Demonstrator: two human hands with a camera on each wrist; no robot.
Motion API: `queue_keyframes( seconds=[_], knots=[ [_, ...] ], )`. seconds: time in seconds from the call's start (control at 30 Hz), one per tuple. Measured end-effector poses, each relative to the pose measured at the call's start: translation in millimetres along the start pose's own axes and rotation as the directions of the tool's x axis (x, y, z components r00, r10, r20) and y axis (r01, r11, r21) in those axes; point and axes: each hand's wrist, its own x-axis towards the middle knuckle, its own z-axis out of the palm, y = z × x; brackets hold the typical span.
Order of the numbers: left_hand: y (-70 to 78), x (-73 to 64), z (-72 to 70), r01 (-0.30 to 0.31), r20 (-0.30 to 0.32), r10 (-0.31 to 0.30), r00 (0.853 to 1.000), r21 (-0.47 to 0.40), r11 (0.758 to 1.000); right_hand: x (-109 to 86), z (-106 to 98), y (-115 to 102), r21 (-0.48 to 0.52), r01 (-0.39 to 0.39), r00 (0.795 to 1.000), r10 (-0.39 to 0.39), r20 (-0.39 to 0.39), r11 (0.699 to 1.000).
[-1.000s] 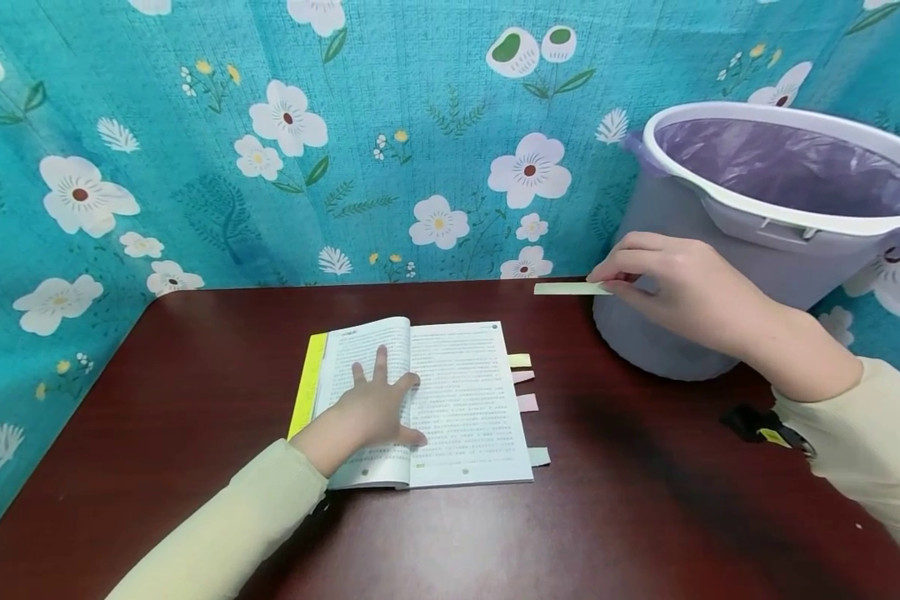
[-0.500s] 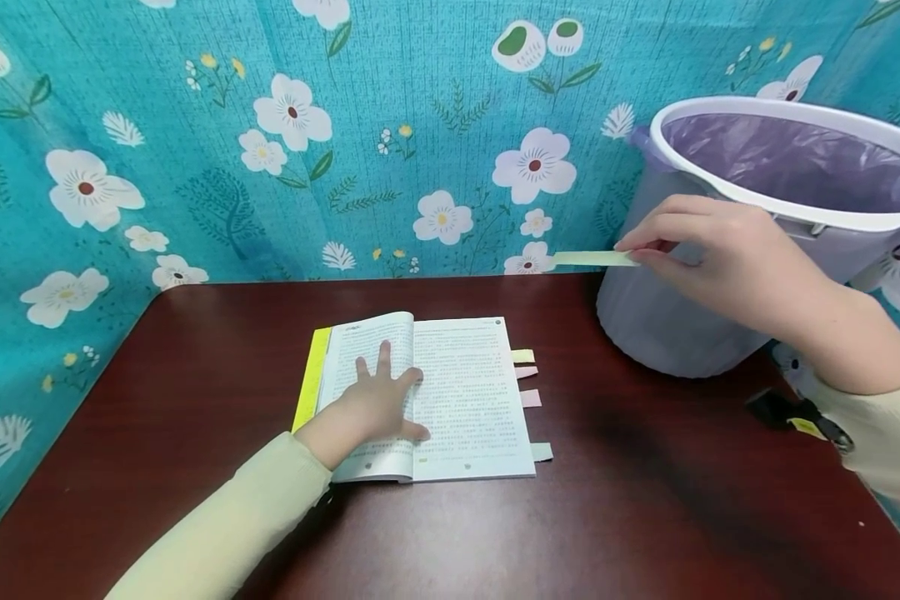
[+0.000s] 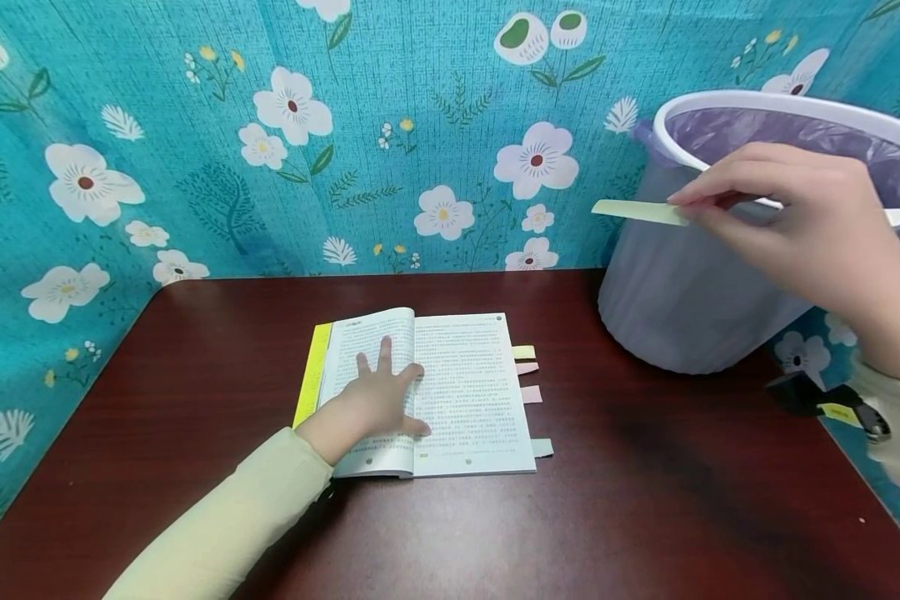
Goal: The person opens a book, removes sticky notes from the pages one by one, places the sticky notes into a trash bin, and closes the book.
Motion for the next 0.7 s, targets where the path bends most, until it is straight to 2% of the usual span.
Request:
queue_keyframes(
  seconds=[0.2,0.37,0.43,0.53,0.7],
  knots=[
    [-0.5,-0.4,0.6,0.0,0.002,0.0,1.0,0.004,1.0,-0.4,-7.9,6.7,0.03,-0.108,0.993,0.11,-0.044,0.994],
    [-0.2,-0.3,0.6,-0.001,0.001,0.001,1.0,0.002,1.0,-2.5,-11.8,18.3,0.066,-0.234,0.966,0.24,-0.095,0.97],
    [-0.1,-0.4,0.3,-0.002,0.001,0.002,1.0,0.004,1.0,-3.2,-12.1,23.3,0.079,-0.287,0.947,0.295,-0.126,0.955],
    [0.3,-0.6,-0.3,-0.003,0.001,0.003,1.0,0.001,1.0,-4.3,-13.0,29.2,0.078,-0.375,0.907,0.383,-0.177,0.924],
    [0.6,-1.2,-0.9,-0.004,0.001,0.004,1.0,0.0,1.0,-4.4,-15.6,33.8,0.058,-0.549,0.805,0.547,-0.23,0.834]
  ],
)
